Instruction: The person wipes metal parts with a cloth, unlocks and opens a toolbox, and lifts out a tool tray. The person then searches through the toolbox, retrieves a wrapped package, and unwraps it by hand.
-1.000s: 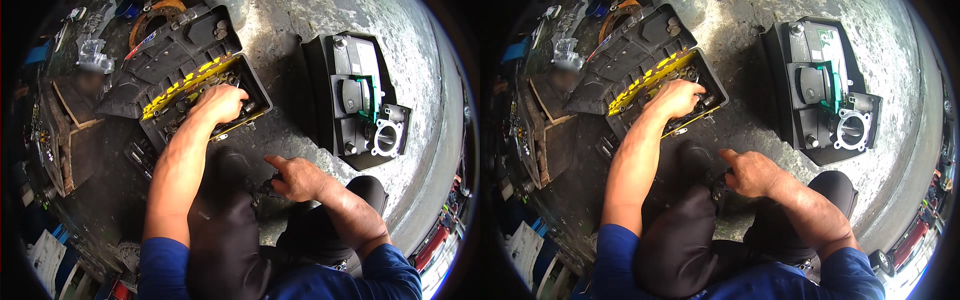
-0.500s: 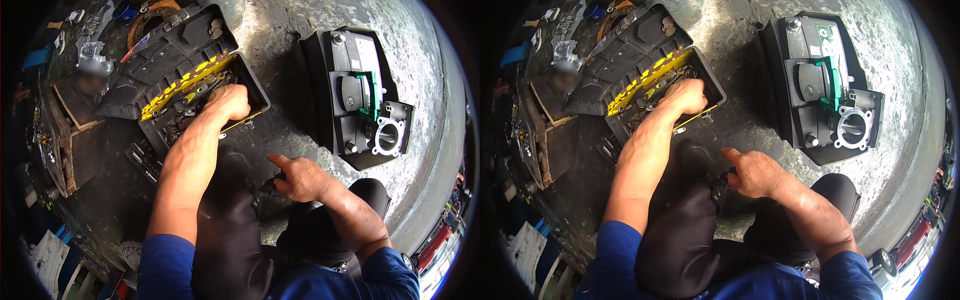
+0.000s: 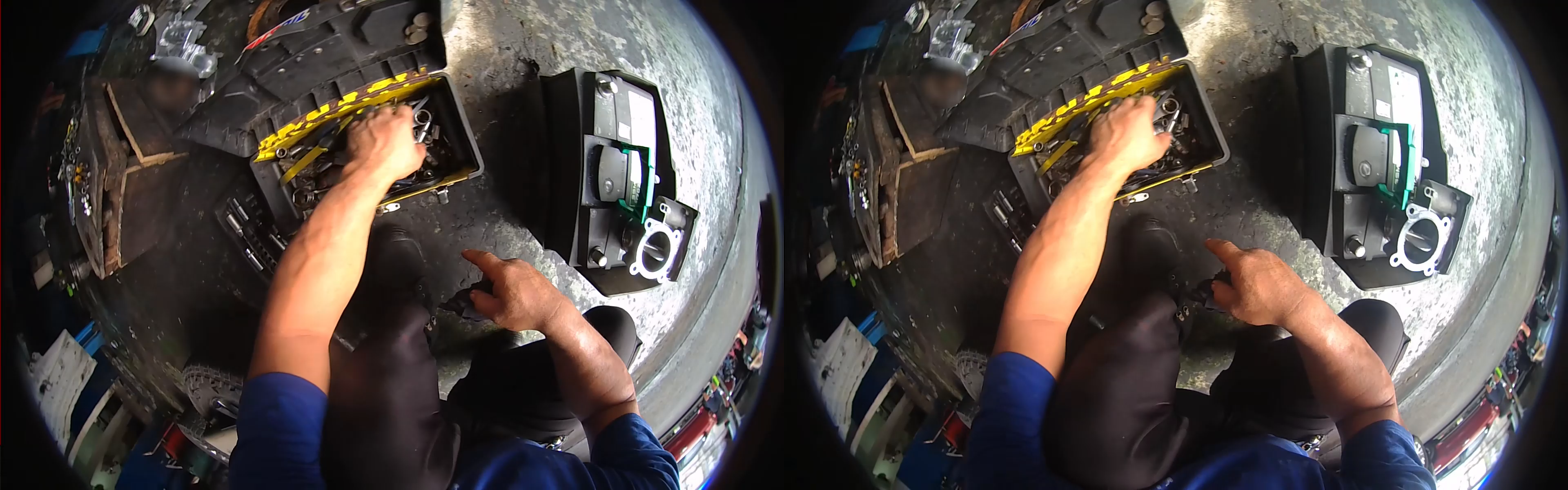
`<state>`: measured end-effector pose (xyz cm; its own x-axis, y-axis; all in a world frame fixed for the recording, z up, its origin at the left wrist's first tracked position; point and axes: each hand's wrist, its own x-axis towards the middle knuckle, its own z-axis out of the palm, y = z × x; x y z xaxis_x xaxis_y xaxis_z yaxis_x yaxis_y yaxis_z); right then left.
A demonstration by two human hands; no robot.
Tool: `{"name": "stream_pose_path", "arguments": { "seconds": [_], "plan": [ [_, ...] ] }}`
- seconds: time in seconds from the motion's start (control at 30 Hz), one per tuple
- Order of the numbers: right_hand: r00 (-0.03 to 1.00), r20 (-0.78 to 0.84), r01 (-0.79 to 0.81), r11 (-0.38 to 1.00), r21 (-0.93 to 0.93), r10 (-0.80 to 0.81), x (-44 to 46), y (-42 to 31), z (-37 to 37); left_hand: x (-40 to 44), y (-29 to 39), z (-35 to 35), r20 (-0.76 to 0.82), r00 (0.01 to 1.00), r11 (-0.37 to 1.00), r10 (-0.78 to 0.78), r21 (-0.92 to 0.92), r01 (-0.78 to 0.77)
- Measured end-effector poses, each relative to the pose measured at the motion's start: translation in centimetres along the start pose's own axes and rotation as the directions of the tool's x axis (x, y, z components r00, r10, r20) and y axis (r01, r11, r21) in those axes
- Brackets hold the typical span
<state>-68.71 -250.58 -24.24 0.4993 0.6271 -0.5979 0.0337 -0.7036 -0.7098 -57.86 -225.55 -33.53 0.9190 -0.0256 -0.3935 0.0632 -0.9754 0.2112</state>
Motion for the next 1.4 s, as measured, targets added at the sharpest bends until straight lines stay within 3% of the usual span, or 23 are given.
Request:
{"name": "stream_pose_path", "arguments": {
  "seconds": [0.1,0.27,0.4,0.63,0.73,0.83,1.03,1.1,1.23,1.4],
  "plan": [
    [0.992,0.080,-0.098,0.995,0.018,0.096,0.2,-0.6,-0.4,0.4,1.2,1.0,-0.087,0.994,0.996,0.070,0.061,-0.065],
    [0.994,0.063,-0.092,0.996,0.009,0.091,0.3,-0.6,-0.3,0.9,2.9,2.4,-0.095,0.995,0.989,-0.006,0.144,0.020],
    [0.995,0.063,-0.083,0.997,-0.001,0.083,0.2,-0.6,-0.2,1.1,3.0,3.6,-0.073,0.995,0.991,-0.069,0.110,0.077],
    [0.998,0.016,-0.066,0.998,-0.001,0.066,-0.2,-0.6,-0.3,-0.6,2.1,3.1,-0.103,0.995,1.000,-0.009,0.010,0.010],
    [0.999,-0.017,-0.038,0.999,0.006,0.038,-0.6,0.0,-0.2,-1.3,-0.7,2.4,-0.114,0.990,0.997,0.079,-0.016,-0.081],
    [1.000,-0.007,-0.019,1.000,-0.002,0.019,-0.6,0.1,0.1,-1.3,-3.6,1.9,-0.132,0.950,0.959,0.283,0.021,-0.282],
    [0.999,0.027,-0.022,1.000,-0.007,0.022,-0.6,-0.2,0.4,-1.0,-2.1,2.4,-0.149,0.942,0.953,0.302,0.040,-0.299],
    [1.000,0.018,-0.018,1.000,-0.009,0.018,-0.6,0.0,0.6,-1.0,-0.3,2.5,-0.049,0.954,0.948,0.297,0.132,-0.288],
    [1.000,0.022,-0.014,1.000,0.007,0.014,-0.6,-0.1,0.3,0.1,2.6,2.5,0.048,0.993,0.957,0.107,0.264,-0.116],
    [0.999,0.011,-0.042,0.999,0.019,0.042,-1.0,0.3,0.1,0.4,1.1,3.7,-0.063,0.977,0.958,0.203,0.220,-0.185]
  ]
}}
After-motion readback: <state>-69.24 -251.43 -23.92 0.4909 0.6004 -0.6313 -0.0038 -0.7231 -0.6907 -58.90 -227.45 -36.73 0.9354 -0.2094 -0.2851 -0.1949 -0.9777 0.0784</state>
